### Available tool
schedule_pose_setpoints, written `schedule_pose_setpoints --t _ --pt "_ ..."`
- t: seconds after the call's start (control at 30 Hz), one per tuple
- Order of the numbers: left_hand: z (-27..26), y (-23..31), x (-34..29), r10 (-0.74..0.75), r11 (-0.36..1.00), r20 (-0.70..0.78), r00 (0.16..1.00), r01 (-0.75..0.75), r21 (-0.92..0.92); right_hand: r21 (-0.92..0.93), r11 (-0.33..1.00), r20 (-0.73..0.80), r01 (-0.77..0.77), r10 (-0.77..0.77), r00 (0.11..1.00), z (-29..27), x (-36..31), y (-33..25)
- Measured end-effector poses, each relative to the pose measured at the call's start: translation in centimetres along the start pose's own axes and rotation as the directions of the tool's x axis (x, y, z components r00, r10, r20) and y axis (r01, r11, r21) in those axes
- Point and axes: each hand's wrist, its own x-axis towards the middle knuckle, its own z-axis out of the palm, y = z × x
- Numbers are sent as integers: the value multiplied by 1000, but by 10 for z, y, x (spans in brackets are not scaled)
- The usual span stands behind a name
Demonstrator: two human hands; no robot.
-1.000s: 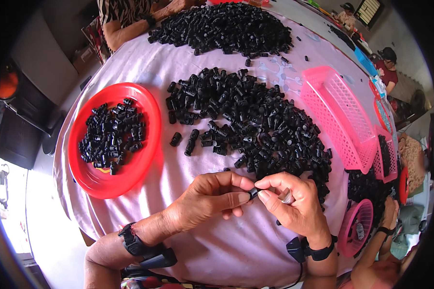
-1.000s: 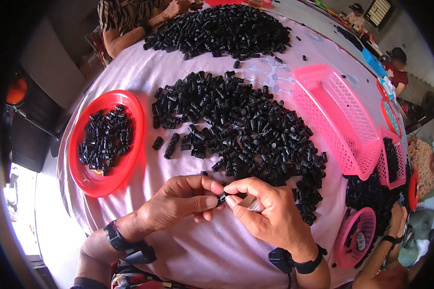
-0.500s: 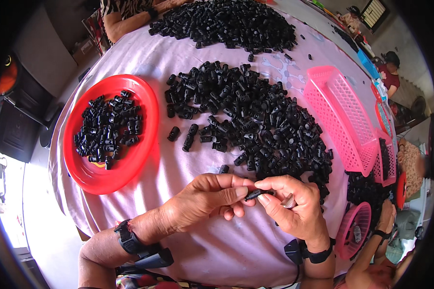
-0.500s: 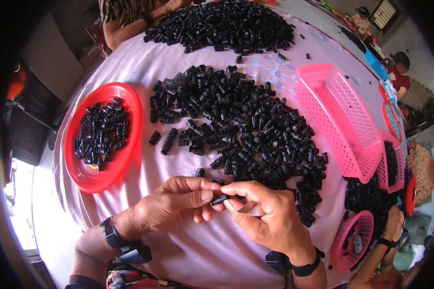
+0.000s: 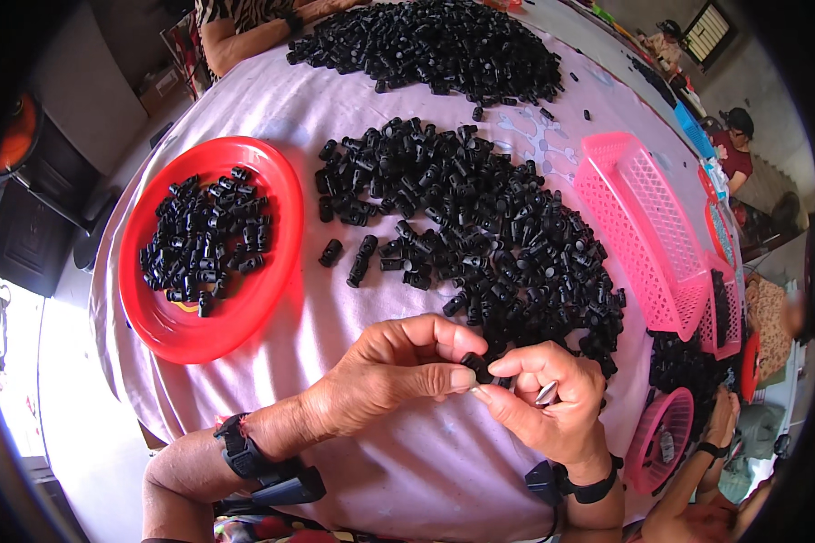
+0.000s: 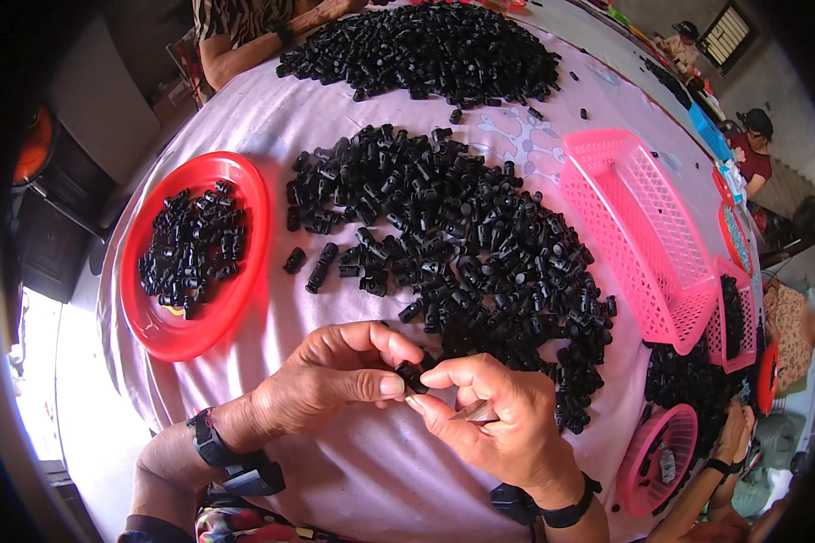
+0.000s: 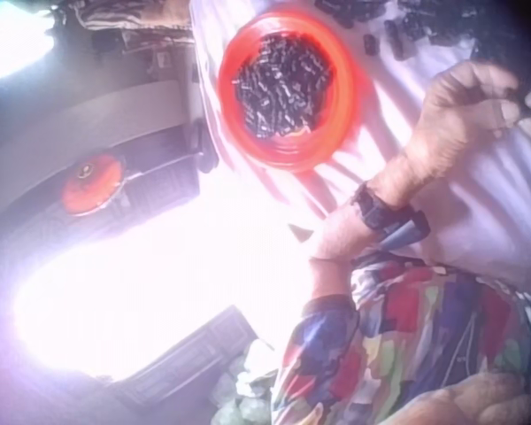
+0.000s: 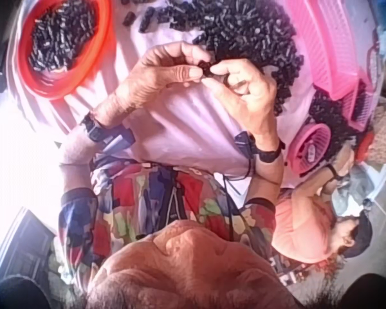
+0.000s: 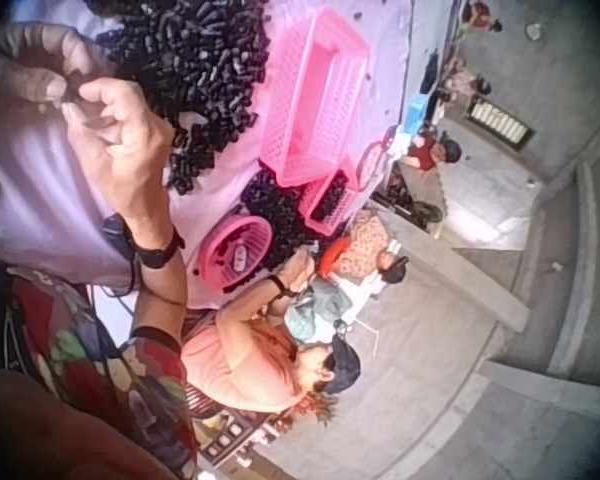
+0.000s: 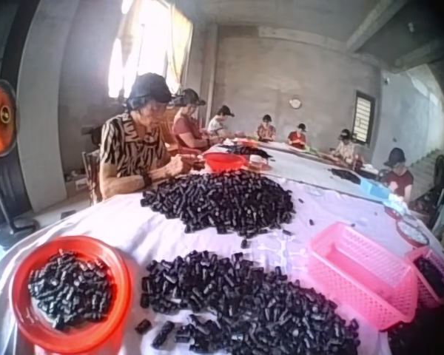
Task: Sort and inspect small black plastic components at a work table.
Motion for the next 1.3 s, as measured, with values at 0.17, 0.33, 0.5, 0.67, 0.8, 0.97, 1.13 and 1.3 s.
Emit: schedule_pose_setpoints --t 0.17,0.33,0.5,0.67,0.8,0.97,1.13,1.3 --pt "-2 -3 0 -28 999 1 1000 28 -40 -21 1000 -60 14 -15 998 6 1 -2" --pt "2 -4 1 -35 994 -67 997 28 -103 -132 976 -65 176 -185 981 10 3 0" --pt "4 -1 0 -62 995 -36 997 59 -83 -411 828 -93 381 -453 886 14 -1 11" --pt "2 -3 0 -71 995 -48 996 68 -72 -538 740 -22 403 -490 871 11 -2 4" --pt "2 -4 0 -72 996 -45 996 70 -54 -594 636 63 493 -574 816 7 -3 7" --pt "3 -5 0 -109 992 -27 994 107 -65 -578 640 48 507 -593 804 9 -6 9" --pt "3 -7 0 -107 985 -2 994 106 -133 -500 752 -55 430 -523 850 15 -3 2" --pt "2 -8 0 -86 986 37 996 90 -142 -396 880 -130 260 -335 933 16 -1 0"
